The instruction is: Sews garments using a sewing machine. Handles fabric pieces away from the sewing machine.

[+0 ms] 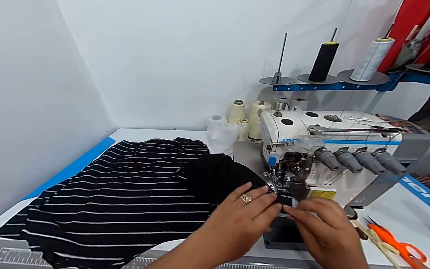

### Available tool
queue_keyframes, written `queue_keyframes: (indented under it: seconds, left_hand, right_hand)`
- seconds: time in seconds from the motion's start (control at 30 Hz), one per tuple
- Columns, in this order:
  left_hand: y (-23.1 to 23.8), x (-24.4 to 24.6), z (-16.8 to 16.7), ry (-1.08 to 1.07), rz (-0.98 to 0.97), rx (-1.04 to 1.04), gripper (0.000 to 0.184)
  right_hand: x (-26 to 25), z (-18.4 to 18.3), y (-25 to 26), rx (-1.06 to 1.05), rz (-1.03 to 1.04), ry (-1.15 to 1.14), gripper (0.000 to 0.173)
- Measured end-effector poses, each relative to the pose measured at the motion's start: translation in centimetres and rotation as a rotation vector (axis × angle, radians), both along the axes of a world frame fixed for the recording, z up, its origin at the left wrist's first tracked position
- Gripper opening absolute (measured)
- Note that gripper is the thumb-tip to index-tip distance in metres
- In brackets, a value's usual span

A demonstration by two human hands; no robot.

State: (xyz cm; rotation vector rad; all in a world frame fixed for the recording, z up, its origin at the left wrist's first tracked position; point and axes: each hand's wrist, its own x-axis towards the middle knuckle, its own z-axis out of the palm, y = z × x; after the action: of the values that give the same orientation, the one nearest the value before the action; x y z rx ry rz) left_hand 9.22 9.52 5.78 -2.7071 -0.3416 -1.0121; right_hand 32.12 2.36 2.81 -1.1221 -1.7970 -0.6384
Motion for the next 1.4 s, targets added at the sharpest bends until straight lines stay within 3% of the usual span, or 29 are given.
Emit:
queue_keyframes:
  seconds: [0.1,0.37,0.7,0.97,1.07,1.2,1.33,1.4]
  left_hand:
    - [0.3,1.3,-0.8,-0.091,-0.015,0.014,0.024]
    - [0.1,2.8,-0.5,-0.118,0.092,-0.04,0.029]
    - [0.5,2.6,-0.4,-0.108,0.088,-0.098,0.032]
    - [5.0,2.8,2.4,-0.003,0.033,-0.34,0.03]
    - [6.7,3.3,3.7,0.105,0.169,-0.486,0.035]
    - [5.5,4.1,4.4,0.166,0.458,-0.625,0.042]
    - [-0.4,1.9,-0.3,-0.196,0.281,-0.267,0.025]
    - [-1.0,0.5,-2.6,-0.308,0.148,-0.17,0.021]
  right_hand:
    - [0.1,-0.1,-0.2,-0.008,-0.027,0.045,0.02]
    - [0.3,0.1,0.5,-0.111,-0.085,0.185,0.027]
    - [0.1,0.4,-0.1,-0.178,-0.119,0.169,0.031]
    - [-1.4,0.0,-3.0,-0.17,-0.075,0.218,0.023]
    - [-2.4,-0.8,-3.7,-0.187,-0.02,0.263,0.023]
    - [-3.7,-1.8,-4.2,-0.339,0.19,0.507,0.022]
    - [-5.1,-1.9,-4.8,-0.831,0.52,0.984,0.037]
    - [-6.2,-1.5,-4.5,-0.954,0.625,1.145,0.044]
